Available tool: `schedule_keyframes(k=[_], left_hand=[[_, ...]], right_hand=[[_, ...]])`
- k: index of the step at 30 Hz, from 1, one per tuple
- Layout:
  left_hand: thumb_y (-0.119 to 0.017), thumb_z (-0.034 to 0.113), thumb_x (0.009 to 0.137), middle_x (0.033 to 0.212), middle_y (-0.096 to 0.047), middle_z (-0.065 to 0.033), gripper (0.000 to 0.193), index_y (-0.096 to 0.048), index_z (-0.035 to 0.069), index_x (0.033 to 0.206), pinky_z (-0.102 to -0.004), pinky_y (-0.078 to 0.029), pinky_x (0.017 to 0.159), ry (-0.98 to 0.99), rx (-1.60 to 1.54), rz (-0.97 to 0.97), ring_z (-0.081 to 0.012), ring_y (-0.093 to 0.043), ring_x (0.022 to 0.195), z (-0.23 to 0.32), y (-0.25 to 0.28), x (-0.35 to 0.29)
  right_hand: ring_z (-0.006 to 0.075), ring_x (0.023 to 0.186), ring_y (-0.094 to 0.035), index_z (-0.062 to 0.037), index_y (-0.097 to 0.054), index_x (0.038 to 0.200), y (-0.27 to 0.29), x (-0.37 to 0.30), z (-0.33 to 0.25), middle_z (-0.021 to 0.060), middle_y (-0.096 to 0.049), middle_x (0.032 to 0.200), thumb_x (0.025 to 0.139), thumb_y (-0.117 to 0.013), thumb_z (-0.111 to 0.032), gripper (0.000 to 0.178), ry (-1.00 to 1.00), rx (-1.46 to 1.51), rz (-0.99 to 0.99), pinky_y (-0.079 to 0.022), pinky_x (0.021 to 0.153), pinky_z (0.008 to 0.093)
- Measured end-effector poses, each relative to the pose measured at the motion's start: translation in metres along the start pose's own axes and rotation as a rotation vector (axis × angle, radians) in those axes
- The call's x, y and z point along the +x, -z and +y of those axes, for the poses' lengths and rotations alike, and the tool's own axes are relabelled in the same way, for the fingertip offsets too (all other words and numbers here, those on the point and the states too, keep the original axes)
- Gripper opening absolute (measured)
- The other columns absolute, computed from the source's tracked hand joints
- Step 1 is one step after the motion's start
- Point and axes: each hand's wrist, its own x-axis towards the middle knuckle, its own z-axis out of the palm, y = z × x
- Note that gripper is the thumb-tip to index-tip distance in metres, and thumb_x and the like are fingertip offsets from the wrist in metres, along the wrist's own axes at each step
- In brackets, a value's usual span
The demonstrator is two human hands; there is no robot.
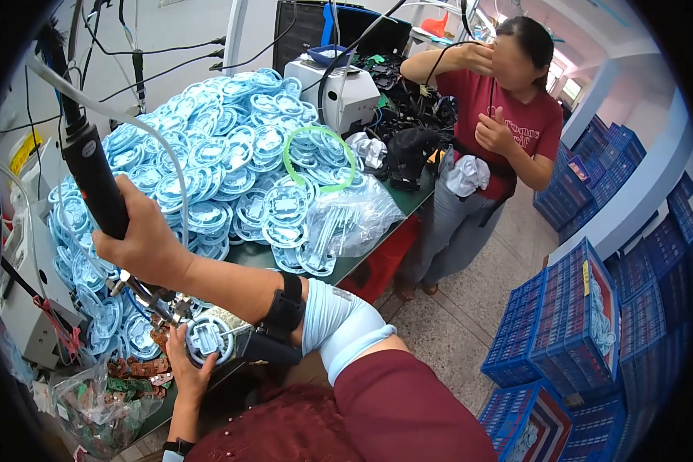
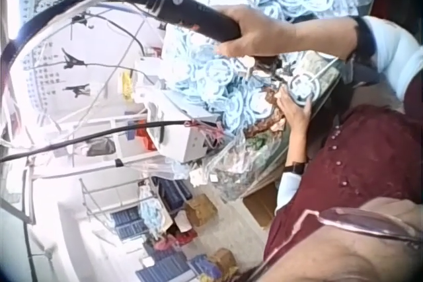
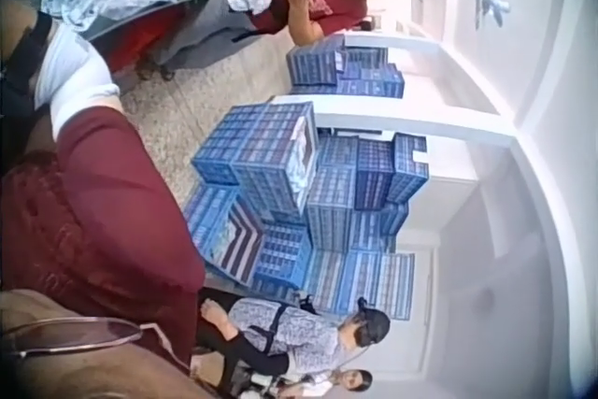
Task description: The recorder is using a specialized tool to assemble small plastic ring-like components at an industrial workbench.
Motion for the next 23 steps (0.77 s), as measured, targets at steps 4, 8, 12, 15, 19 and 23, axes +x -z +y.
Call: schedule_keyframes(k=[4,8,12,15,19,23], left_hand=[[-0.085,0.016,0.069,0.140,-0.049,-0.0200,0.096,-0.031,-0.004,0.146,-0.0515,-0.027,0.113,-0.038,-0.017,0.024,-0.0448,-0.040,0.131,-0.005,-0.001,-0.004],[-0.085,0.016,0.068,0.138,-0.047,-0.0231,0.091,-0.038,-0.001,0.144,-0.0495,-0.031,0.111,0.047,-0.075,-0.043,-0.0444,-0.041,0.129,-0.010,-0.001,-0.009],[-0.086,0.016,0.067,0.131,-0.047,-0.0265,0.091,-0.038,-0.003,0.142,-0.0484,-0.036,0.107,0.046,-0.067,-0.041,-0.0438,-0.046,0.123,-0.012,-0.002,-0.011],[-0.088,0.030,0.068,0.137,-0.046,-0.0312,0.090,-0.043,-0.010,0.136,-0.0536,-0.031,0.110,0.156,-0.117,-0.067,-0.0496,-0.040,0.129,-0.011,-0.006,-0.010],[-0.089,0.033,0.067,0.133,-0.049,-0.0320,0.091,-0.046,-0.013,0.133,-0.0539,-0.032,0.109,0.188,-0.125,-0.100,-0.0497,-0.043,0.125,-0.007,-0.002,-0.007],[-0.089,0.033,0.067,0.132,-0.049,-0.0315,0.091,-0.046,-0.013,0.132,-0.0537,-0.033,0.108,0.182,-0.139,-0.099,-0.0491,-0.044,0.123,-0.005,-0.003,-0.005]], right_hand=[[0.0161,0.066,-0.047,-0.0032,-0.051,0.105,-0.010,-0.005,0.007,0.0061,-0.050,0.076,0.077,-0.066,-0.008,0.032,0.069,-0.018,0.045,-0.042,0.062,0.0322],[0.0178,0.064,-0.047,-0.0025,-0.049,0.104,-0.015,-0.009,0.011,0.0082,-0.049,0.074,0.076,-0.067,-0.009,0.033,0.060,0.004,0.056,-0.042,0.061,0.0338],[0.0144,0.074,-0.044,-0.0029,-0.052,0.112,-0.019,-0.013,0.014,0.0027,-0.048,0.081,0.077,-0.070,-0.012,0.040,-0.033,0.036,0.010,-0.041,0.068,0.0314],[0.0143,0.071,-0.044,-0.0025,-0.051,0.111,-0.022,-0.012,0.013,0.0018,-0.047,0.078,0.076,-0.070,-0.011,0.040,-0.032,0.053,-0.014,-0.041,0.065,0.0313],[0.0136,0.073,-0.045,-0.0021,-0.051,0.113,-0.025,-0.016,0.012,0.0023,-0.048,0.080,0.076,-0.070,-0.011,0.042,-0.050,0.038,-0.012,-0.041,0.067,0.0304],[0.0165,0.074,-0.048,-0.0031,-0.050,0.115,-0.026,-0.019,0.014,0.0062,-0.051,0.082,0.078,-0.069,-0.011,0.043,-0.023,0.060,-0.007,-0.043,0.070,0.0309]])
